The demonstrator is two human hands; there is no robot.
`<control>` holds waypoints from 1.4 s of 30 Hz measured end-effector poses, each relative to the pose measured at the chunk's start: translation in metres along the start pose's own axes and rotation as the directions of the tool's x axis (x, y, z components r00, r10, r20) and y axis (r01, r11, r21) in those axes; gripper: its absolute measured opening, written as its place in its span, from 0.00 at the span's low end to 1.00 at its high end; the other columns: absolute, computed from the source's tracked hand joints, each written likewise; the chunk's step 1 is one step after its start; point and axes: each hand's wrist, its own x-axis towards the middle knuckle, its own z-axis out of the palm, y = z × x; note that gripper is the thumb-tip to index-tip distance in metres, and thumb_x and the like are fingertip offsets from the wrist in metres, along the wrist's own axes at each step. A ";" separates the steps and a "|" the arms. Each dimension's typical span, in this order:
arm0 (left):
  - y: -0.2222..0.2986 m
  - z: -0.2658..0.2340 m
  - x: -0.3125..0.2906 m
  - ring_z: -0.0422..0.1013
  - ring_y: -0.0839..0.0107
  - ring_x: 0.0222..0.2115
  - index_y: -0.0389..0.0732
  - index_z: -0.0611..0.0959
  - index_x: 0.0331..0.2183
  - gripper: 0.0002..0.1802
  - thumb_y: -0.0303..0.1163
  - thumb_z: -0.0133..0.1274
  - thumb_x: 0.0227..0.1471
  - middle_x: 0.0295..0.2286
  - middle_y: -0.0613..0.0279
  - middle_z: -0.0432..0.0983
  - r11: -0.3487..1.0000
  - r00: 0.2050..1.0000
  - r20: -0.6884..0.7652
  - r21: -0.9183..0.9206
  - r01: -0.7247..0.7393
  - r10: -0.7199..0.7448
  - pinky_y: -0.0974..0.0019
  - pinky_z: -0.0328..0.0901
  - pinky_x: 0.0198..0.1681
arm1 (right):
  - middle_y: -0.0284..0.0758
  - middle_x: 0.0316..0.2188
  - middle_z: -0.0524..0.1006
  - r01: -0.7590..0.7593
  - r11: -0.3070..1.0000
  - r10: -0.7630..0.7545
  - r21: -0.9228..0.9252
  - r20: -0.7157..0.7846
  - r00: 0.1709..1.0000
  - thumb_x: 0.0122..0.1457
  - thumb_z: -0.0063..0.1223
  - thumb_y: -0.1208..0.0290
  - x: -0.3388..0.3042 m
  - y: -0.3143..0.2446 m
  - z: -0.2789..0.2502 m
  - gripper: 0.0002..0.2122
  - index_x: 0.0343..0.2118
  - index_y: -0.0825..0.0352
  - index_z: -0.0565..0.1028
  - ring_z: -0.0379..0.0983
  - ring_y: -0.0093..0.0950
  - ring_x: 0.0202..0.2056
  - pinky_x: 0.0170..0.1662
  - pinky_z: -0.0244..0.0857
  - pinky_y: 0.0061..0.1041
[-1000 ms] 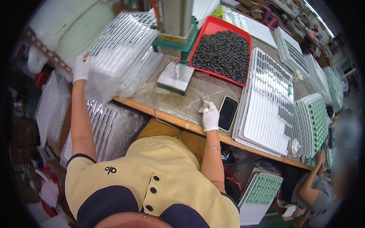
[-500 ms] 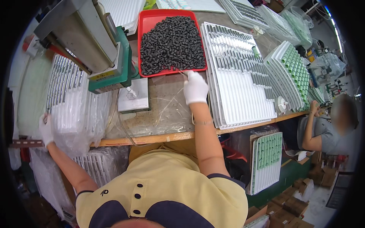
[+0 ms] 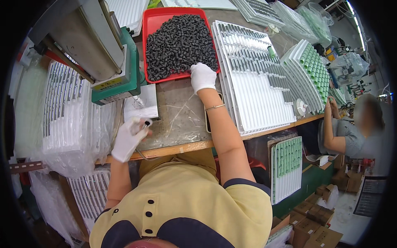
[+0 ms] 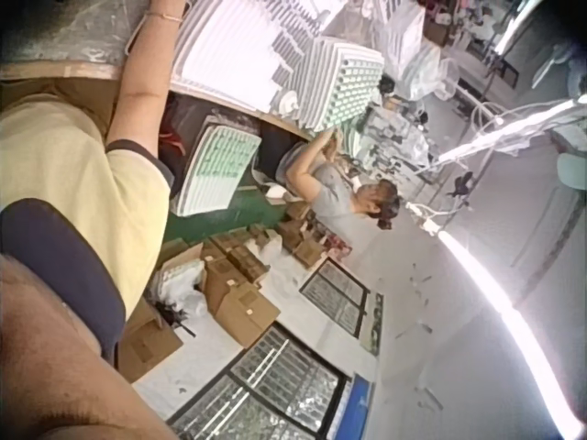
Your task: Manually assemble small metal and plastic components using an arbor press and hand placement.
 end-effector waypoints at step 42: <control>-0.014 0.078 0.047 0.70 0.80 0.33 0.37 0.76 0.33 0.13 0.15 0.57 0.42 0.36 0.65 0.75 0.913 0.932 -0.003 0.200 -0.354 0.362 0.77 0.65 0.38 | 0.47 0.38 0.77 -0.671 0.675 0.696 -0.307 -0.037 0.717 0.46 0.52 0.58 -0.120 0.323 -0.094 0.17 0.36 0.64 0.79 0.72 0.46 0.43 0.46 0.66 0.40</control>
